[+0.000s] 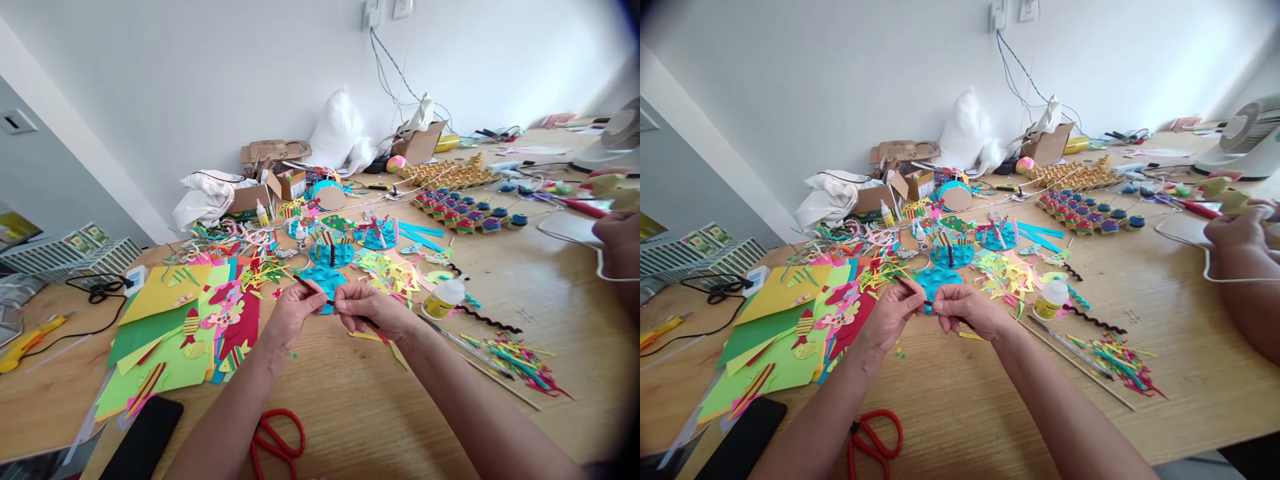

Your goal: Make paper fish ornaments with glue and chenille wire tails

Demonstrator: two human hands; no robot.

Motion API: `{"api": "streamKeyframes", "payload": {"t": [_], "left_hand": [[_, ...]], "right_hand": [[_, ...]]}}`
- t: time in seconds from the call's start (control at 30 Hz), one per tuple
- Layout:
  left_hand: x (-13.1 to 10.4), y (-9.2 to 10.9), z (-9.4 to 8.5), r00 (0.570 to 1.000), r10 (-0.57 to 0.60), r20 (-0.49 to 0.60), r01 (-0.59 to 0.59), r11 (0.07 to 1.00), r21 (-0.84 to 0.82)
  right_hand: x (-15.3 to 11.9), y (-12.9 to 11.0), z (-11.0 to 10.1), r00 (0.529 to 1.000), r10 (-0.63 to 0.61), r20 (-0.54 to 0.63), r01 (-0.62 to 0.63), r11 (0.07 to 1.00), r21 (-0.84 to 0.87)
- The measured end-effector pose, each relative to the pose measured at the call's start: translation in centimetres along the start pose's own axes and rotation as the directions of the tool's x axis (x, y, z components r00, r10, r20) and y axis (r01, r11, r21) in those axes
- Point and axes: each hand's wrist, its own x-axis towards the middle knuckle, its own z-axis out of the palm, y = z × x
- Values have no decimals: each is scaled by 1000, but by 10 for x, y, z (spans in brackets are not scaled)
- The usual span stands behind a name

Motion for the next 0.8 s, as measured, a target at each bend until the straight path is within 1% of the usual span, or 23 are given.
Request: {"api": "streamKeyframes", "payload": {"t": [0.03, 0.1, 0.2, 0.27, 0.33, 0.37, 0.43, 0.47, 0.5, 0.57, 0.63, 0.7, 0.8], "left_hand": [[0, 0, 0, 1000, -15, 9, 16, 1000, -23], [2, -2, -1, 1000, -5, -16, 4, 1000, -19], [6, -6, -2, 985, 111, -131, -102, 992, 78], [8, -10, -3, 965, 173, -197, -151, 981, 124], [9, -13, -4, 957, 182, -224, -155, 979, 131], [9, -14, -4, 958, 176, -227, -150, 981, 126], [9, -14, -4, 962, 159, -222, -138, 984, 111], [8, -14, -4, 966, 143, -215, -125, 988, 95], [8, -14, -5, 973, 113, -199, -101, 993, 68], [7, -12, -6, 988, 16, -152, -20, 999, -26], [7, -12, -7, 991, -63, -117, 46, 990, -136], [7, -12, -8, 993, -64, -102, 43, 980, -197], [5, -12, -7, 999, -14, -32, 8, 987, -163]], "right_hand": [[1, -1, -1, 1000, 7, 16, -7, 1000, -6], [3, -2, -2, 1000, 6, 13, -6, 1000, -8], [6, 5, 3, 996, -45, -79, 42, 999, -33], [7, 13, 7, 977, -110, -185, 81, 984, -158], [7, 19, 10, 945, -183, -271, 89, 942, -323], [7, 21, 11, 932, -210, -295, 85, 919, -385], [4, 21, 12, 920, -240, -311, 81, 891, -447], [2, 19, 12, 923, -239, -301, 80, 885, -458], [0, 17, 13, 930, -233, -283, 77, 878, -472], [-3, 11, 13, 951, -209, -228, 71, 866, -495], [-4, 7, 13, 963, -185, -194, 66, 866, -496], [-3, 6, 13, 962, -178, -207, 65, 886, -459], [-1, 8, 12, 953, -169, -250, 66, 926, -373]]}}
